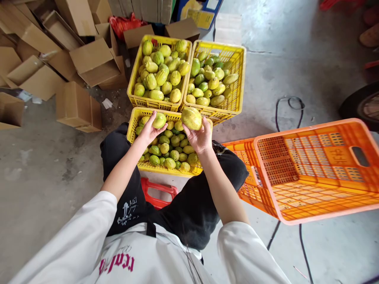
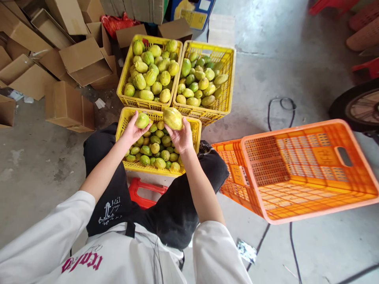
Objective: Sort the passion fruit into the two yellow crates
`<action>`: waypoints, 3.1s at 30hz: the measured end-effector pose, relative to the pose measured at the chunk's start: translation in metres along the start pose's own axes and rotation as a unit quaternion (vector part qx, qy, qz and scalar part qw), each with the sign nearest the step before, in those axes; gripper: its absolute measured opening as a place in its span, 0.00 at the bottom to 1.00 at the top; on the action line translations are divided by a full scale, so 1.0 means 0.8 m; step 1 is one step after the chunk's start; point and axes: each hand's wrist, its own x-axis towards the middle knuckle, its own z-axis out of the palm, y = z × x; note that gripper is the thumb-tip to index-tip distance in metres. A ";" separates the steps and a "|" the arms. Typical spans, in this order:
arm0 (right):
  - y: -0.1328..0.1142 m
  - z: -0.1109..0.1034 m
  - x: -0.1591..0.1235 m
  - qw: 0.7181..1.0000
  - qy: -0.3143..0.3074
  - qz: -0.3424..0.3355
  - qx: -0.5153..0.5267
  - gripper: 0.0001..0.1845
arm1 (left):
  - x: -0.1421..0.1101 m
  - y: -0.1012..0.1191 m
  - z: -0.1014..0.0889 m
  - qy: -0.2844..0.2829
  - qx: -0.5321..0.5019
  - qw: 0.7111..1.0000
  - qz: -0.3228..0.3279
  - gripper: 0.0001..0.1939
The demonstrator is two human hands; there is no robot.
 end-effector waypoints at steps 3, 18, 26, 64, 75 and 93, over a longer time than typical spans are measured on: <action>0.002 -0.004 0.002 1.000 0.002 -0.001 -0.012 0.16 | 0.000 0.001 -0.001 -0.009 -0.004 1.000 -0.009 0.13; -0.002 -0.013 0.007 0.986 -0.079 -0.050 -0.136 0.29 | -0.021 0.006 0.012 -0.088 -0.071 0.993 -0.043 0.18; -0.002 -0.010 0.004 0.987 -0.040 -0.038 -0.149 0.26 | -0.010 0.000 -0.001 -0.064 -0.022 0.998 -0.017 0.17; 0.001 -0.015 0.008 0.982 -0.029 -0.022 -0.187 0.30 | -0.018 -0.002 0.009 -0.058 0.011 0.998 0.019 0.04; -0.001 -0.005 -0.001 0.982 -0.027 -0.009 -0.187 0.32 | -0.011 -0.008 -0.002 -0.059 0.030 0.998 -0.020 0.05; -0.009 0.001 -0.005 0.984 -0.047 -0.005 -0.169 0.30 | -0.001 -0.009 -0.006 -0.042 0.032 0.999 -0.011 0.10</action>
